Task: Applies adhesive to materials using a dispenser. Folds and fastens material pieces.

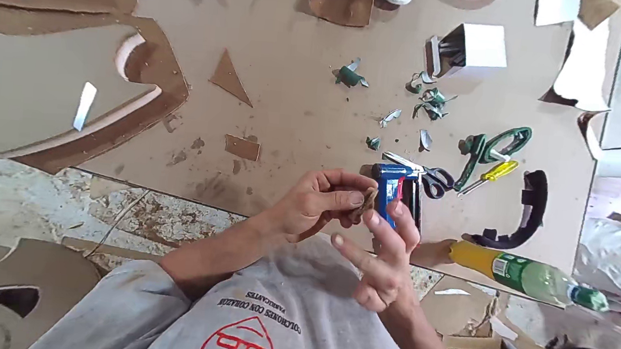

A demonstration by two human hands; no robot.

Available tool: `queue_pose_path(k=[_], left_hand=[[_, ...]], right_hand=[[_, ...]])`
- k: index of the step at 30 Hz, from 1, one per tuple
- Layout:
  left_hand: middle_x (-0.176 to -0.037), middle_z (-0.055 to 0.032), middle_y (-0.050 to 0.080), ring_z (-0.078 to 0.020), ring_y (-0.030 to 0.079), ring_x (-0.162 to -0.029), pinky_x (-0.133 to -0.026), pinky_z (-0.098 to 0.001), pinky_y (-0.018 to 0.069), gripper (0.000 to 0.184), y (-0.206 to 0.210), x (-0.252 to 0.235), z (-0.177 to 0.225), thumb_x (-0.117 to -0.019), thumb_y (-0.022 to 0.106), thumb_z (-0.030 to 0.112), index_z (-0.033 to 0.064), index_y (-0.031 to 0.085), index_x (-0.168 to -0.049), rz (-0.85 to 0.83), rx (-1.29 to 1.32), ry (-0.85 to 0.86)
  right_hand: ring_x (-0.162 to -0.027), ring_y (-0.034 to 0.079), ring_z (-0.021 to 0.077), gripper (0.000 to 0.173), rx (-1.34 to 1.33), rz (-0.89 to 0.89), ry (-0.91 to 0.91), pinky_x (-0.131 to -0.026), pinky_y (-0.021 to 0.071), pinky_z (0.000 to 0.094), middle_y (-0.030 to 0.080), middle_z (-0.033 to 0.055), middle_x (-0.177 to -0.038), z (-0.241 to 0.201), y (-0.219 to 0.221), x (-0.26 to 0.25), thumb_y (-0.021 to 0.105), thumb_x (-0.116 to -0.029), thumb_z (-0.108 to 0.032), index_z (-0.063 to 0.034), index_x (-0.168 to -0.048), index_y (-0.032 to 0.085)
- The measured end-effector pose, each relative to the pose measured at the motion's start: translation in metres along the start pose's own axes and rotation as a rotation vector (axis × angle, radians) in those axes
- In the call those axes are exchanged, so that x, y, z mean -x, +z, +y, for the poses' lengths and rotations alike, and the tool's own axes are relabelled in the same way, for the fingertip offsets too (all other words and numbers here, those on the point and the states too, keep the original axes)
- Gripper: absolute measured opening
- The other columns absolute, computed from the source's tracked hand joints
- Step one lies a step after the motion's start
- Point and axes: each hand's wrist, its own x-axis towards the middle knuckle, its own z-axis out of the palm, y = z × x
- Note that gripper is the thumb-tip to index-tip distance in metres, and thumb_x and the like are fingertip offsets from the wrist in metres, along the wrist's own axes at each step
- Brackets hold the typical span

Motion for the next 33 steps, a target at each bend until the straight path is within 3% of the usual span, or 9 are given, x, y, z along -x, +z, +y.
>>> queue_pose_path(k=[3, 6, 10, 15, 19, 21, 26, 29, 33], left_hand=[[-0.097, -0.0060, 0.074, -0.0089, 0.070, -0.079, -0.072, -0.0235, 0.0590, 0.020, -0.001, -0.003, -0.001, -0.1007, 0.058, 0.005, 0.0004, 0.069, -0.117, -0.061, 0.016, 0.006], [-0.097, -0.0057, 0.074, -0.0078, 0.069, -0.079, -0.072, -0.0225, 0.0584, 0.020, 0.002, -0.005, -0.007, -0.1004, 0.059, 0.005, 0.0006, 0.069, -0.117, -0.090, 0.045, 0.001], [-0.096, -0.0051, 0.072, -0.0082, 0.068, -0.078, -0.073, -0.0230, 0.0584, 0.021, 0.005, -0.010, -0.002, -0.1014, 0.056, 0.004, -0.0003, 0.068, -0.118, -0.030, -0.006, 0.020], [-0.098, -0.0076, 0.073, -0.0091, 0.069, -0.079, -0.072, -0.0239, 0.0591, 0.021, 0.010, -0.012, -0.008, -0.1008, 0.059, 0.003, -0.0020, 0.067, -0.119, -0.055, 0.006, 0.053], [-0.098, -0.0064, 0.073, -0.0096, 0.070, -0.080, -0.074, -0.0250, 0.0599, 0.022, 0.007, -0.012, -0.001, -0.1002, 0.059, 0.002, -0.0014, 0.068, -0.120, -0.022, -0.023, 0.063], [-0.096, -0.0040, 0.074, -0.0081, 0.069, -0.078, -0.072, -0.0240, 0.0595, 0.022, 0.009, -0.008, -0.004, -0.1000, 0.060, 0.003, 0.0002, 0.069, -0.120, -0.042, -0.021, 0.035], [-0.097, -0.0058, 0.074, -0.0083, 0.069, -0.078, -0.071, -0.0226, 0.0589, 0.021, 0.006, -0.009, -0.004, -0.0997, 0.058, 0.003, 0.0000, 0.070, -0.117, -0.007, -0.020, 0.005], [-0.097, -0.0058, 0.073, -0.0082, 0.069, -0.079, -0.071, -0.0229, 0.0587, 0.023, 0.005, -0.009, -0.006, -0.1014, 0.055, 0.002, -0.0007, 0.069, -0.119, -0.023, -0.001, 0.018], [-0.097, -0.0046, 0.073, -0.0092, 0.068, -0.078, -0.071, -0.0244, 0.0588, 0.021, 0.003, -0.011, -0.007, -0.0997, 0.056, 0.002, 0.0004, 0.068, -0.118, 0.037, -0.061, 0.017]], right_hand=[[-0.156, 0.021, 0.0266, 0.064, -0.082, 0.095, 0.094, -0.126, 0.0204, 0.0510, 0.033, -0.0073, -0.166, 0.004, -0.012, -0.009, 0.017, -0.1030, -0.067, -0.0381, -0.147, 0.053], [-0.157, 0.017, 0.0278, 0.068, 0.065, 0.107, 0.090, -0.127, 0.0169, 0.0523, 0.029, -0.0012, -0.168, 0.018, -0.006, -0.012, 0.015, -0.1043, -0.065, -0.0324, -0.151, 0.051], [-0.158, 0.017, 0.0247, 0.066, -0.038, 0.061, 0.054, -0.127, 0.0159, 0.0513, 0.033, -0.0074, -0.167, 0.001, -0.004, -0.002, 0.014, -0.1047, -0.064, -0.0339, -0.144, 0.057], [-0.156, 0.019, 0.0283, 0.069, 0.041, 0.132, 0.114, -0.126, 0.0193, 0.0513, 0.029, 0.0006, -0.168, 0.017, -0.005, -0.009, 0.016, -0.1040, -0.065, -0.0293, -0.152, 0.049], [-0.157, 0.019, 0.0266, 0.067, -0.073, 0.115, 0.098, -0.127, 0.0199, 0.0498, 0.028, -0.0045, -0.168, 0.008, -0.007, -0.009, 0.017, -0.1033, -0.067, -0.0346, -0.149, 0.052], [-0.158, 0.014, 0.0253, 0.065, 0.078, 0.120, 0.094, -0.127, 0.0154, 0.0503, 0.025, -0.0058, -0.170, 0.016, -0.010, -0.013, 0.015, -0.1038, -0.065, -0.0368, -0.153, 0.046], [-0.159, 0.010, 0.0298, 0.065, 0.419, 0.092, 0.076, -0.125, 0.0061, 0.0600, 0.025, -0.0004, -0.170, 0.049, -0.023, -0.018, 0.016, -0.1042, -0.063, -0.0358, -0.152, 0.049], [-0.159, 0.011, 0.0221, 0.064, 0.363, 0.073, -0.016, -0.127, 0.0060, 0.0548, 0.026, -0.0091, -0.169, 0.037, -0.021, -0.017, 0.017, -0.1033, -0.067, -0.0375, -0.152, 0.047], [-0.156, 0.017, 0.0368, 0.068, 0.335, 0.054, 0.187, -0.123, 0.0141, 0.0614, 0.033, 0.0112, -0.166, 0.051, -0.028, -0.026, 0.015, -0.1053, -0.062, -0.0296, -0.147, 0.058]])
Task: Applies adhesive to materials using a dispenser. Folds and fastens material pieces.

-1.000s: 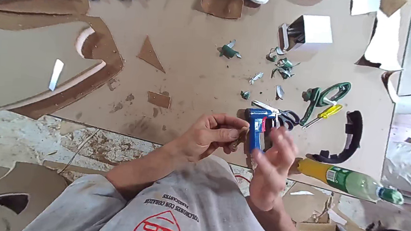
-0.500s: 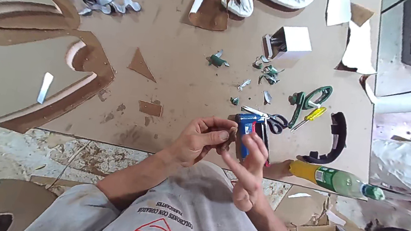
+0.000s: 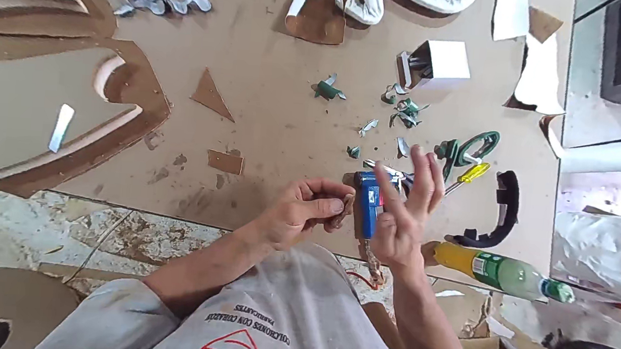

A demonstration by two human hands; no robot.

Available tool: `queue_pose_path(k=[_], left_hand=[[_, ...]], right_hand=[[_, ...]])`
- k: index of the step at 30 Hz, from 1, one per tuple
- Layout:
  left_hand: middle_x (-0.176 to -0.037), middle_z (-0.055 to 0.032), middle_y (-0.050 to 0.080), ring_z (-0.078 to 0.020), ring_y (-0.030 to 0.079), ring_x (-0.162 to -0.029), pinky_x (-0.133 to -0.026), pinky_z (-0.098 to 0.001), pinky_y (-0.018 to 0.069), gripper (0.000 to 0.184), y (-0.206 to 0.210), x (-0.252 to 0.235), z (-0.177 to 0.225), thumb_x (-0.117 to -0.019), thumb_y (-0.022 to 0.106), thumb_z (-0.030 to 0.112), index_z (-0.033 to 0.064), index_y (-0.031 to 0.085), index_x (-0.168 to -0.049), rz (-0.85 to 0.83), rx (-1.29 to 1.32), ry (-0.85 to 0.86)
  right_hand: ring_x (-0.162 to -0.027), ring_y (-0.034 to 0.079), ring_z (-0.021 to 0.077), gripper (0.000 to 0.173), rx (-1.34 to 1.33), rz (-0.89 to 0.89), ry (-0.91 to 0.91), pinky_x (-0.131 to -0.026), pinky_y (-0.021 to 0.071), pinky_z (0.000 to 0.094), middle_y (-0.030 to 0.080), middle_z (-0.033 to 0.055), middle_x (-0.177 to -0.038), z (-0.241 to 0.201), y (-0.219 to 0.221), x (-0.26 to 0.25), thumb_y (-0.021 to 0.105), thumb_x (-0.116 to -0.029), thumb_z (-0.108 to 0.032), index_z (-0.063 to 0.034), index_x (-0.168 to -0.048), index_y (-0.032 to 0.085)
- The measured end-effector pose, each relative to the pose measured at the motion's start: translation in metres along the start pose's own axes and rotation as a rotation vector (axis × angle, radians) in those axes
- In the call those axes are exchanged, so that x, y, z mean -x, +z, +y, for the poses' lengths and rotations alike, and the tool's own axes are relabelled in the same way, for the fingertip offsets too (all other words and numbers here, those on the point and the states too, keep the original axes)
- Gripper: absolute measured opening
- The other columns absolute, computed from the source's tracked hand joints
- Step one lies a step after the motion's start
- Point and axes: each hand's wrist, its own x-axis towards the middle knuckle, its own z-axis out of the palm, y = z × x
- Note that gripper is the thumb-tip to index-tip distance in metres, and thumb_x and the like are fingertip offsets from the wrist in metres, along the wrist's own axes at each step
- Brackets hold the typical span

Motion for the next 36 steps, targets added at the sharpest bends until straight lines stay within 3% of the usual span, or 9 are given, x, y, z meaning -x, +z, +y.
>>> queue_pose_path(k=[4, 6, 10, 15, 19, 23, 28, 32, 36], left_hand=[[-0.107, -0.0051, 0.069, -0.0133, 0.068, -0.091, -0.084, -0.0318, 0.0591, 0.030, -0.002, -0.004, 0.001, -0.1020, 0.053, 0.005, -0.0004, 0.062, -0.130, 0.003, -0.024, 0.023], [-0.106, -0.0047, 0.070, -0.0128, 0.068, -0.092, -0.086, -0.0318, 0.0587, 0.026, -0.004, -0.006, 0.001, -0.1022, 0.053, 0.004, 0.0001, 0.064, -0.126, 0.000, -0.004, 0.042], [-0.109, -0.0065, 0.070, -0.0137, 0.069, -0.091, -0.083, -0.0311, 0.0590, 0.023, -0.008, -0.007, -0.002, -0.1001, 0.059, 0.004, 0.0010, 0.064, -0.122, -0.073, 0.018, 0.068], [-0.097, -0.0027, 0.076, -0.0103, 0.072, -0.085, -0.078, -0.0280, 0.0616, 0.015, -0.009, -0.008, -0.006, -0.0941, 0.072, 0.006, 0.0055, 0.072, -0.109, -0.071, 0.026, 0.122], [-0.099, -0.0084, 0.075, -0.0130, 0.073, -0.083, -0.077, -0.0286, 0.0623, 0.016, -0.011, -0.007, 0.000, -0.0949, 0.070, 0.003, -0.0004, 0.071, -0.111, 0.057, 0.017, 0.169], [-0.100, -0.0062, 0.075, -0.0116, 0.072, -0.083, -0.076, -0.0269, 0.0618, 0.016, -0.015, -0.007, 0.007, -0.0971, 0.068, 0.005, 0.0016, 0.070, -0.112, 0.042, -0.035, 0.174], [-0.098, 0.0011, 0.073, -0.0058, 0.068, -0.087, -0.083, -0.0255, 0.0577, 0.015, -0.008, -0.008, 0.001, -0.0961, 0.070, 0.009, 0.0070, 0.071, -0.111, -0.037, -0.031, 0.181], [-0.097, -0.0003, 0.071, -0.0060, 0.066, -0.084, -0.078, -0.0238, 0.0564, 0.015, -0.015, -0.007, -0.002, -0.0972, 0.068, 0.010, 0.0056, 0.069, -0.112, 0.006, -0.038, 0.139], [-0.095, 0.0003, 0.072, -0.0061, 0.068, -0.084, -0.081, -0.0258, 0.0580, 0.015, -0.007, -0.007, -0.005, -0.0955, 0.071, 0.009, 0.0067, 0.070, -0.110, -0.010, 0.029, 0.157]], right_hand=[[-0.156, 0.019, 0.0316, 0.066, -0.179, 0.005, -0.009, -0.126, 0.0167, 0.0539, 0.032, 0.0085, -0.166, -0.013, -0.002, 0.000, 0.016, -0.1062, -0.060, -0.0276, -0.151, 0.052], [-0.156, 0.020, 0.0326, 0.066, -0.197, -0.012, -0.022, -0.126, 0.0169, 0.0536, 0.032, 0.0107, -0.166, -0.017, 0.002, 0.004, 0.016, -0.1059, -0.059, -0.0269, -0.153, 0.050], [-0.156, 0.019, 0.0338, 0.066, -0.161, -0.024, -0.040, -0.126, 0.0171, 0.0535, 0.032, 0.0115, -0.166, -0.020, 0.002, 0.000, 0.017, -0.1055, -0.059, -0.0275, -0.154, 0.049], [-0.156, 0.021, 0.0348, 0.066, -0.089, -0.092, -0.068, -0.124, 0.0177, 0.0579, 0.033, 0.0096, -0.167, -0.029, 0.000, -0.005, 0.019, -0.1045, -0.061, -0.0299, -0.152, 0.053], [-0.156, 0.021, 0.0315, 0.066, -0.085, -0.181, -0.078, -0.125, 0.0191, 0.0548, 0.033, 0.0052, -0.167, -0.031, -0.012, 0.012, 0.017, -0.1050, -0.062, -0.0299, -0.149, 0.055], [-0.155, 0.025, 0.0278, 0.067, -0.180, -0.061, -0.049, -0.125, 0.0229, 0.0506, 0.038, 0.0005, -0.163, -0.033, -0.031, 0.012, 0.016, -0.1051, -0.062, -0.0286, -0.141, 0.062], [-0.155, 0.024, 0.0333, 0.069, -0.134, -0.109, -0.062, -0.125, 0.0213, 0.0543, 0.036, 0.0090, -0.165, -0.043, -0.007, -0.005, 0.018, -0.1050, -0.063, -0.0258, -0.151, 0.053], [-0.155, 0.025, 0.0291, 0.064, -0.146, -0.082, -0.059, -0.126, 0.0225, 0.0490, 0.038, 0.0055, -0.164, -0.036, -0.017, 0.011, 0.022, -0.1060, -0.057, -0.0239, -0.136, 0.067], [-0.154, 0.025, 0.0332, 0.066, -0.180, -0.080, -0.049, -0.125, 0.0229, 0.0515, 0.038, 0.0118, -0.164, -0.042, -0.007, -0.005, 0.025, -0.1059, -0.060, -0.0203, -0.148, 0.057]])
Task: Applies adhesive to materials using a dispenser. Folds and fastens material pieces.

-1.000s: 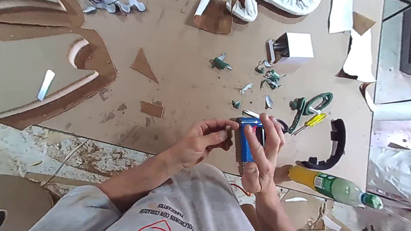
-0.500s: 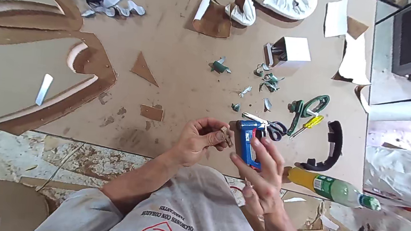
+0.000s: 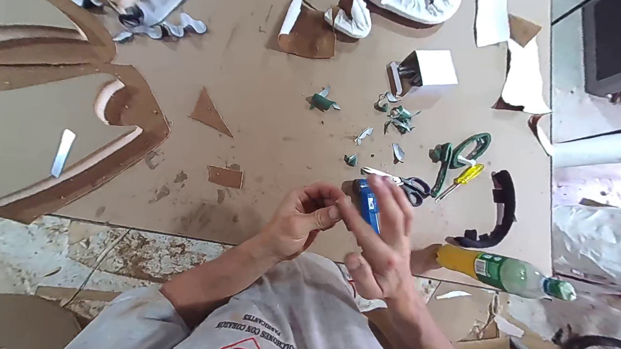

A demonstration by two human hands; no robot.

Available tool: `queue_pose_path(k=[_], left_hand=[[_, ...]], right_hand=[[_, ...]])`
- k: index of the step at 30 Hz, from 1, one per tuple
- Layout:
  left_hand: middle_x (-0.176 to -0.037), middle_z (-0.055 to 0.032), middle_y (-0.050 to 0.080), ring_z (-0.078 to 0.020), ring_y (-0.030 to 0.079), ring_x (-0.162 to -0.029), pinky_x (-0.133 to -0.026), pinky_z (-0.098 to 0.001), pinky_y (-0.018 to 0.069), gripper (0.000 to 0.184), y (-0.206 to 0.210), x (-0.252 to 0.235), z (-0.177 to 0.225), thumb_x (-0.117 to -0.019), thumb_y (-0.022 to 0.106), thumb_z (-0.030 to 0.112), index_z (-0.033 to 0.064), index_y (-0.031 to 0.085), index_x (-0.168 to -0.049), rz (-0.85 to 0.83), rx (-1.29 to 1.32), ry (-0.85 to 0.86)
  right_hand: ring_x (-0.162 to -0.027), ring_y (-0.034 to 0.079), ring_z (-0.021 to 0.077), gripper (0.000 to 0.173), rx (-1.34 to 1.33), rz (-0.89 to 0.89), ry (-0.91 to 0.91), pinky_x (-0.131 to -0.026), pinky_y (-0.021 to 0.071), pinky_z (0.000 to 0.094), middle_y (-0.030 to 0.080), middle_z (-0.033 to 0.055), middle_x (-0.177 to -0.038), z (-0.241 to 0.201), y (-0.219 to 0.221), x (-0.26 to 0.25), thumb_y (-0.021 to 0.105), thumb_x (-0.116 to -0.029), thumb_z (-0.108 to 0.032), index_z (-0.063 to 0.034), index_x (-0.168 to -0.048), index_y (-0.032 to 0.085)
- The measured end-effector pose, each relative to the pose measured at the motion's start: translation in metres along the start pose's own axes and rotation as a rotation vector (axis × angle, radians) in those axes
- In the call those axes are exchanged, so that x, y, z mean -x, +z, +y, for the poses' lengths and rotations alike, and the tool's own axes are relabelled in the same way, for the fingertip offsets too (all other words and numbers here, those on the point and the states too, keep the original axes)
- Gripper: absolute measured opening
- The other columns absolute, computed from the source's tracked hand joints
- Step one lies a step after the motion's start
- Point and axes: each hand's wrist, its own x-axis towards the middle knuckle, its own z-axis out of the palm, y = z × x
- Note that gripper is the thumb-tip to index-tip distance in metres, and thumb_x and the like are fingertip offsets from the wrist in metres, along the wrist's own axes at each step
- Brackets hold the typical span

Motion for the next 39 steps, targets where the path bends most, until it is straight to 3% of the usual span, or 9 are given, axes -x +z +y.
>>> queue_pose_path(k=[5, 12, 16, 18, 22, 25, 33, 36, 39], left_hand=[[-0.095, -0.0004, 0.071, -0.0065, 0.066, -0.082, -0.077, -0.0245, 0.0566, 0.017, -0.002, 0.000, 0.000, -0.0952, 0.071, 0.010, 0.0061, 0.069, -0.111, 0.061, -0.016, 0.040], [-0.094, -0.0002, 0.070, -0.0059, 0.066, -0.082, -0.077, -0.0239, 0.0563, 0.015, 0.003, -0.002, -0.003, -0.0950, 0.071, 0.009, 0.0061, 0.069, -0.109, 0.053, -0.010, 0.008], [-0.098, -0.0040, 0.069, -0.0068, 0.063, -0.076, -0.069, -0.0219, 0.0541, 0.013, 0.000, -0.004, -0.003, -0.1008, 0.062, 0.008, 0.0063, 0.065, -0.114, 0.115, 0.060, -0.033], [-0.103, -0.0057, 0.069, -0.0090, 0.065, -0.081, -0.074, -0.0245, 0.0568, 0.014, 0.006, -0.004, -0.003, -0.1030, 0.058, 0.010, 0.0070, 0.064, -0.115, 0.056, 0.112, -0.062], [-0.106, -0.0058, 0.068, -0.0095, 0.066, -0.086, -0.079, -0.0256, 0.0570, 0.018, 0.009, -0.002, -0.008, -0.1027, 0.059, 0.013, 0.0048, 0.065, -0.118, -0.044, 0.152, -0.167], [-0.104, -0.0059, 0.069, -0.0090, 0.065, -0.082, -0.077, -0.0251, 0.0571, 0.024, 0.008, 0.000, -0.007, -0.1034, 0.055, 0.014, 0.0016, 0.064, -0.122, -0.007, 0.104, -0.226], [-0.132, -0.0037, 0.060, -0.0070, 0.062, -0.100, -0.078, -0.0247, 0.0526, 0.012, -0.001, 0.000, -0.007, -0.0913, 0.053, 0.013, 0.0121, 0.065, -0.090, -0.206, -0.265, -0.050], [-0.136, -0.0078, 0.059, -0.0111, 0.062, -0.114, -0.089, -0.0279, 0.0550, 0.020, -0.007, 0.002, -0.002, -0.0928, 0.060, 0.024, 0.0065, 0.069, -0.093, -0.313, -0.380, -0.022], [-0.131, -0.0095, 0.061, -0.0050, 0.063, -0.102, -0.078, -0.0206, 0.0562, 0.029, -0.003, 0.003, 0.003, -0.0939, 0.069, 0.030, 0.0013, 0.070, -0.093, -0.341, -0.494, -0.031]], right_hand=[[-0.153, 0.029, 0.0306, 0.065, -0.085, 0.067, 0.019, -0.125, 0.0271, 0.0498, 0.042, 0.0074, -0.161, 0.004, 0.001, 0.015, 0.022, -0.1060, -0.059, -0.0234, -0.134, 0.068], [-0.154, 0.027, 0.0322, 0.067, -0.094, 0.044, 0.044, -0.125, 0.0253, 0.0507, 0.039, 0.0121, -0.163, 0.006, 0.007, 0.010, 0.020, -0.1063, -0.060, -0.0213, -0.140, 0.064], [-0.142, 0.045, 0.0265, 0.034, -0.015, 0.254, 0.112, -0.117, 0.0406, 0.0473, 0.054, 0.0047, -0.146, 0.007, 0.004, 0.028, 0.062, -0.0973, -0.043, -0.0256, -0.126, 0.069], [-0.139, 0.048, 0.0248, 0.042, 0.090, 0.358, 0.087, -0.116, 0.0423, 0.0463, 0.056, 0.0037, -0.141, 0.005, 0.011, 0.019, 0.078, -0.0871, -0.036, -0.0252, -0.126, 0.066], [-0.138, 0.050, 0.0234, 0.021, 0.130, 0.455, 0.004, -0.115, 0.0439, 0.0436, 0.059, 0.0028, -0.137, 0.011, 0.015, 0.006, 0.081, -0.0872, -0.025, -0.0212, -0.105, 0.070], [-0.138, 0.050, 0.0232, 0.030, 0.149, 0.460, 0.021, -0.114, 0.0450, 0.0435, 0.058, 0.0026, -0.138, 0.014, 0.005, 0.009, 0.083, -0.0866, -0.032, -0.0197, -0.110, 0.068], [-0.140, 0.048, 0.0238, 0.014, -0.314, 0.227, 0.050, -0.114, 0.0462, 0.0438, 0.054, 0.0051, -0.143, 0.011, -0.006, 0.007, 0.076, -0.0906, -0.029, -0.0217, -0.102, 0.074], [-0.137, 0.050, 0.0264, 0.014, -0.508, 0.038, 0.112, -0.110, 0.0488, 0.0434, 0.055, 0.0126, -0.141, 0.014, -0.018, 0.002, 0.072, -0.0907, -0.030, -0.0172, -0.096, 0.074], [-0.135, 0.052, 0.0273, 0.017, -0.550, -0.068, 0.151, -0.107, 0.0508, 0.0423, 0.057, 0.0165, -0.141, 0.015, -0.025, -0.001, 0.070, -0.0912, -0.029, -0.0131, -0.092, 0.074]])
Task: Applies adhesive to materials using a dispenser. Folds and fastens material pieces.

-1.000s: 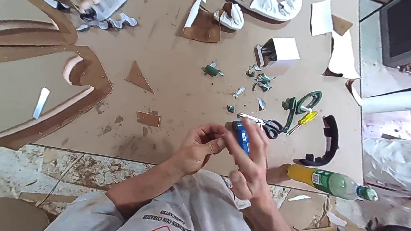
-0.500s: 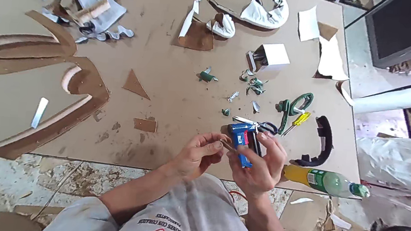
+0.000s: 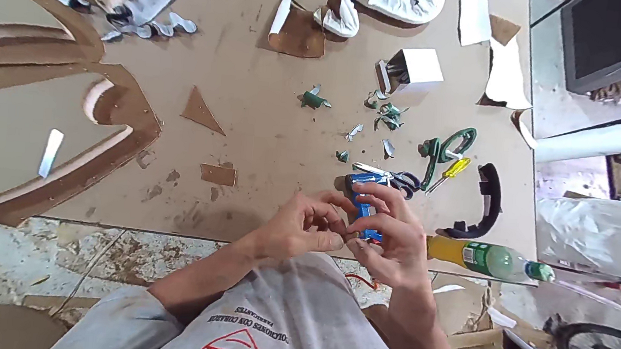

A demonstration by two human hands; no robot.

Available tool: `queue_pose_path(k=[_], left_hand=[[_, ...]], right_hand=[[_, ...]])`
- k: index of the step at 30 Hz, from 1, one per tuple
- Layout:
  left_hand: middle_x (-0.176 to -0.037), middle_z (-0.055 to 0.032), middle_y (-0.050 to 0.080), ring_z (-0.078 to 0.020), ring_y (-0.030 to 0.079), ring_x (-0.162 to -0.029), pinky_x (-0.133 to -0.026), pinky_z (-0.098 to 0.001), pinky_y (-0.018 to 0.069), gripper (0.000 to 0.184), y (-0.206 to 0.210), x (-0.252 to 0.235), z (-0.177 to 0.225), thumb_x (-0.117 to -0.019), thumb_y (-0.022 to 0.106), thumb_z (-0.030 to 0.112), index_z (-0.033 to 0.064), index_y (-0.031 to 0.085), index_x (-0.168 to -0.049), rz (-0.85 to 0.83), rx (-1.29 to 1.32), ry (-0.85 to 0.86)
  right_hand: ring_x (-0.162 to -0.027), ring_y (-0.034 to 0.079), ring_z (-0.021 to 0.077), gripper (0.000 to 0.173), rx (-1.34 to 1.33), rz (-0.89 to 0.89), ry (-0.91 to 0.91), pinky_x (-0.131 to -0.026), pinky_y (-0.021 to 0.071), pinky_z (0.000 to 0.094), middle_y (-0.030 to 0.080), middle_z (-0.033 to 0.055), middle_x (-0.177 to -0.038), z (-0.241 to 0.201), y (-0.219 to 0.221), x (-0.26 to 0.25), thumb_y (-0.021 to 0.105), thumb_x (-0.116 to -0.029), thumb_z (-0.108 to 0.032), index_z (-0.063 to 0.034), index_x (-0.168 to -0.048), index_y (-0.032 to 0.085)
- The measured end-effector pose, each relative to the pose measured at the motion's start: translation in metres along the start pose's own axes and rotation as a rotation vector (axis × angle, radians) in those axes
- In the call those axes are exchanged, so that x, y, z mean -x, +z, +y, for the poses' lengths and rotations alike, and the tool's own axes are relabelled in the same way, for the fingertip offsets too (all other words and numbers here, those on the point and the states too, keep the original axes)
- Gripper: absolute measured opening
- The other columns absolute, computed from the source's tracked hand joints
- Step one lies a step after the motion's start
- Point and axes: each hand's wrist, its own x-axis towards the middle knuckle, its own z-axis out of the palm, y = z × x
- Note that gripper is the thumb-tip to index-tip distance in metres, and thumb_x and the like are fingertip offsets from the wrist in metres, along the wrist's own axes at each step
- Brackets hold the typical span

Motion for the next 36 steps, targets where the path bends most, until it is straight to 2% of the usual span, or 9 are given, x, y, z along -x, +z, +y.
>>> queue_pose_path(k=[5, 9, 13, 16, 19, 23, 28, 32, 36], left_hand=[[-0.132, -0.0082, 0.062, -0.0029, 0.065, -0.104, -0.080, -0.0200, 0.0575, 0.028, -0.005, -0.001, -0.001, -0.0948, 0.070, 0.026, -0.0020, 0.072, -0.095, -0.124, 0.066, -0.062], [-0.128, -0.0008, 0.066, -0.0057, 0.064, -0.105, -0.089, -0.0253, 0.0550, 0.014, -0.001, -0.002, -0.010, -0.0965, 0.071, 0.022, 0.0083, 0.073, -0.100, 0.064, 0.347, -0.070], [-0.125, -0.0049, 0.069, -0.0087, 0.066, -0.104, -0.093, -0.0268, 0.0547, 0.015, 0.007, -0.008, -0.012, -0.0989, 0.067, 0.015, 0.0054, 0.074, -0.107, 0.245, 0.583, -0.012], [-0.131, -0.0042, 0.066, -0.0120, 0.067, -0.108, -0.092, -0.0292, 0.0572, 0.015, 0.006, 0.000, -0.011, -0.0968, 0.065, 0.008, 0.0096, 0.074, -0.110, 0.355, 0.507, -0.026], [-0.134, 0.0009, 0.066, -0.0129, 0.069, -0.106, -0.088, -0.0299, 0.0600, 0.019, 0.008, -0.005, -0.019, -0.0982, 0.065, 0.016, 0.0214, 0.076, -0.112, 0.371, 0.390, -0.111], [-0.140, 0.0002, 0.065, -0.0170, 0.066, -0.120, -0.094, -0.0363, 0.0592, 0.019, 0.007, -0.001, -0.045, -0.0999, 0.064, 0.027, 0.0242, 0.075, -0.115, 0.215, 0.417, -0.148], [-0.134, -0.0024, 0.069, -0.0185, 0.065, -0.124, -0.096, -0.0373, 0.0577, 0.021, 0.001, -0.005, -0.056, -0.1009, 0.063, 0.030, 0.0237, 0.073, -0.118, 0.168, 0.421, -0.166], [-0.138, -0.0018, 0.065, -0.0186, 0.063, -0.126, -0.097, -0.0377, 0.0573, 0.022, 0.009, -0.015, -0.055, -0.0999, 0.065, 0.033, 0.0217, 0.072, -0.117, 0.121, 0.390, -0.208], [-0.132, -0.0018, 0.068, -0.0178, 0.066, -0.120, -0.095, -0.0371, 0.0586, 0.021, 0.012, -0.017, -0.055, -0.0995, 0.065, 0.032, 0.0218, 0.072, -0.116, 0.151, 0.374, -0.251]], right_hand=[[-0.134, 0.053, 0.0300, 0.019, -0.013, -0.040, 0.018, -0.106, 0.0521, 0.0439, 0.056, 0.0199, -0.141, -0.002, 0.001, -0.003, 0.070, -0.0910, -0.028, -0.0095, -0.092, 0.074], [-0.139, 0.049, 0.0295, 0.051, 0.346, 0.112, -0.011, -0.112, 0.0471, 0.0460, 0.045, 0.0217, -0.154, -0.003, 0.014, -0.002, 0.060, -0.1001, -0.040, -0.0095, -0.141, 0.060], [-0.152, 0.032, 0.0354, 0.058, 0.612, 0.077, -0.057, -0.121, 0.0316, 0.0522, 0.037, 0.0183, -0.163, 0.003, 0.038, 0.011, 0.035, -0.1061, -0.050, -0.0198, -0.154, 0.049], [-0.153, 0.031, 0.0296, 0.057, 0.581, 0.072, -0.071, -0.125, 0.0272, 0.0480, 0.039, 0.0108, -0.164, 0.006, 0.043, 0.028, 0.035, -0.1063, -0.054, -0.0207, -0.146, 0.058], [-0.144, 0.045, 0.0345, 0.050, 0.508, 0.167, 0.000, -0.119, 0.0388, 0.0513, 0.054, 0.0189, -0.151, 0.003, 0.024, 0.056, 0.043, -0.1049, -0.045, -0.0145, -0.134, 0.069], [-0.125, 0.061, 0.0295, 0.033, 0.582, 0.682, -0.022, -0.107, 0.0521, 0.0463, 0.065, 0.0189, -0.130, 0.000, -0.001, 0.088, 0.063, -0.0962, -0.027, -0.0084, -0.122, 0.072], [-0.125, 0.059, 0.0297, 0.036, 1.103, 1.208, 0.267, -0.101, 0.0548, 0.0433, 0.060, 0.0226, -0.133, -0.001, -0.094, 0.174, 0.068, -0.0947, -0.023, 0.0014, -0.121, 0.069], [-0.132, 0.054, 0.0303, 0.063, 0.991, 1.204, 0.480, -0.102, 0.0546, 0.0444, 0.049, 0.0233, -0.148, 0.031, -0.146, 0.213, 0.074, -0.0925, -0.030, 0.0008, -0.144, 0.054], [-0.114, 0.069, 0.0232, 0.060, 0.874, 1.121, 0.369, -0.097, 0.0591, 0.0419, 0.068, 0.0193, -0.127, 0.055, -0.156, 0.207, 0.076, -0.0926, -0.022, 0.0051, -0.142, 0.054]])
